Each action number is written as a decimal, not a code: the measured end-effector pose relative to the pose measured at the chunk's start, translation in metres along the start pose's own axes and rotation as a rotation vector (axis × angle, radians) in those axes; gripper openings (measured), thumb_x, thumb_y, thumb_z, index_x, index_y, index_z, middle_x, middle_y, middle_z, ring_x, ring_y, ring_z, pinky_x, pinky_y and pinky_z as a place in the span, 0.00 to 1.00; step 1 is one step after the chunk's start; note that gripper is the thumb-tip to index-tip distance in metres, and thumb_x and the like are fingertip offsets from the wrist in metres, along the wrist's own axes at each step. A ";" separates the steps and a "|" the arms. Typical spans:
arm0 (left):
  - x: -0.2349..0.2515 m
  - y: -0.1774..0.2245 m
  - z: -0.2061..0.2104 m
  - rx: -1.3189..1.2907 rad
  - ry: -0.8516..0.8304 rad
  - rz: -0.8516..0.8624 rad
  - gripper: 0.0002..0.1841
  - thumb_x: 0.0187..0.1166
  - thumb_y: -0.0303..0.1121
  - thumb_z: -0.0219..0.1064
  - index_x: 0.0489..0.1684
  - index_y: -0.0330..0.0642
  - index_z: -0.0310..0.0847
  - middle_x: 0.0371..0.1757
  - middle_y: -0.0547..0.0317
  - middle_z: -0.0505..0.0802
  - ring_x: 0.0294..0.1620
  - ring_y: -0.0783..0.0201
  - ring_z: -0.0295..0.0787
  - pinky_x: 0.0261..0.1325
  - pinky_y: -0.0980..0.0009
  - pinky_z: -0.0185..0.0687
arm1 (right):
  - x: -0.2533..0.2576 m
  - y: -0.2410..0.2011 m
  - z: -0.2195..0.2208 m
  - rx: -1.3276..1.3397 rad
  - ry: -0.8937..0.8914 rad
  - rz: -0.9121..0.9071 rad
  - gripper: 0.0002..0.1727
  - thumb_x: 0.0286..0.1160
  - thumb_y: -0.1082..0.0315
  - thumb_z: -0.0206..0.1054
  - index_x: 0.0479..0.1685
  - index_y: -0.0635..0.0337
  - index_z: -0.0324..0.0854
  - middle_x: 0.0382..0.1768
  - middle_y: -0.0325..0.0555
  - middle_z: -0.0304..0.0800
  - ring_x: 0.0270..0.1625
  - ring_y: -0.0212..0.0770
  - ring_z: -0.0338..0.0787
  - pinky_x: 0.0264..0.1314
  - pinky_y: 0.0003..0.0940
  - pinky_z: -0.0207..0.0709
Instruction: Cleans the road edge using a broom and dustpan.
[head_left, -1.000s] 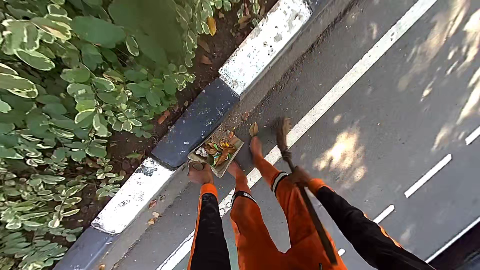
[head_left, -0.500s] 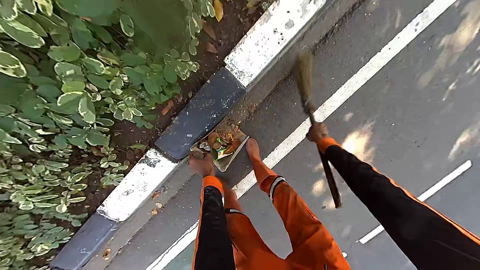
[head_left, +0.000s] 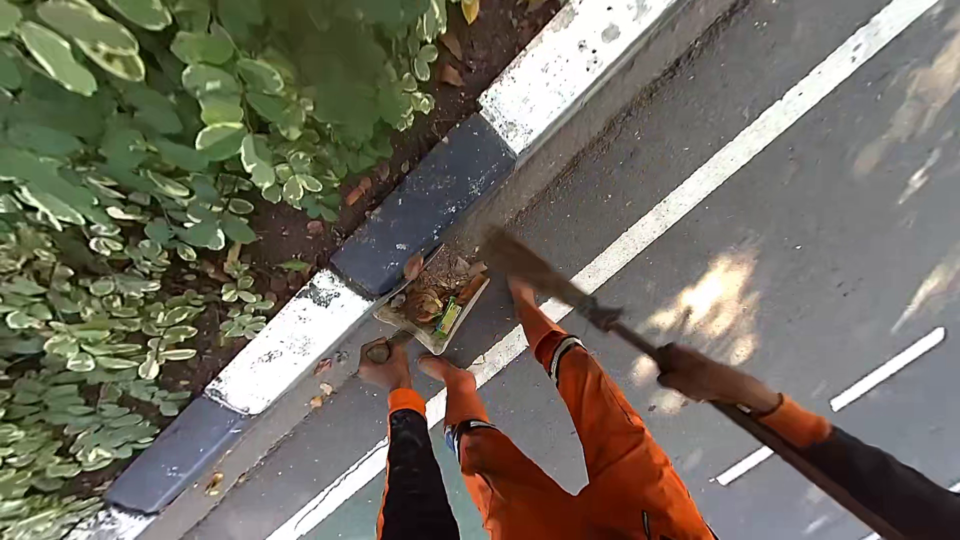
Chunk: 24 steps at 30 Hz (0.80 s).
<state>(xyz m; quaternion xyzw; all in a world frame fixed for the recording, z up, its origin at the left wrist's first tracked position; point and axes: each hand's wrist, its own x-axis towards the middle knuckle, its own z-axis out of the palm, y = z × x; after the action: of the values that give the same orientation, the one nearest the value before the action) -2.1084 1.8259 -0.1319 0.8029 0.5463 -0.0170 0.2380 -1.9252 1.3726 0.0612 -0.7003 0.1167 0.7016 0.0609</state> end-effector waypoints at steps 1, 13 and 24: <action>0.001 -0.001 -0.004 0.020 -0.003 -0.005 0.15 0.61 0.31 0.76 0.43 0.33 0.90 0.41 0.40 0.96 0.46 0.44 0.94 0.53 0.45 0.83 | 0.012 -0.002 -0.012 -0.041 0.117 0.045 0.12 0.70 0.70 0.72 0.40 0.72 0.80 0.31 0.62 0.82 0.31 0.57 0.85 0.37 0.59 0.78; 0.024 0.024 0.007 0.155 -0.108 -0.157 0.16 0.61 0.31 0.76 0.49 0.38 0.90 0.44 0.40 0.96 0.52 0.41 0.94 0.56 0.42 0.82 | 0.040 -0.087 0.061 -0.027 -0.180 -0.045 0.09 0.74 0.68 0.70 0.44 0.65 0.80 0.25 0.48 0.78 0.23 0.43 0.79 0.30 0.45 0.76; 0.021 -0.051 -0.019 -0.036 -0.075 -0.120 0.16 0.57 0.29 0.78 0.44 0.37 0.90 0.42 0.41 0.96 0.47 0.44 0.94 0.53 0.43 0.83 | 0.149 -0.167 0.081 -0.242 0.261 -0.056 0.47 0.69 0.66 0.73 0.91 0.66 0.55 0.72 0.75 0.79 0.74 0.72 0.80 0.73 0.70 0.72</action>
<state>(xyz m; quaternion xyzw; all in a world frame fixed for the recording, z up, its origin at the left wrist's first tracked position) -2.1490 1.8666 -0.1398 0.7630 0.5845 -0.0512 0.2712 -1.9638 1.5420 -0.1010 -0.7905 0.0190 0.6118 -0.0199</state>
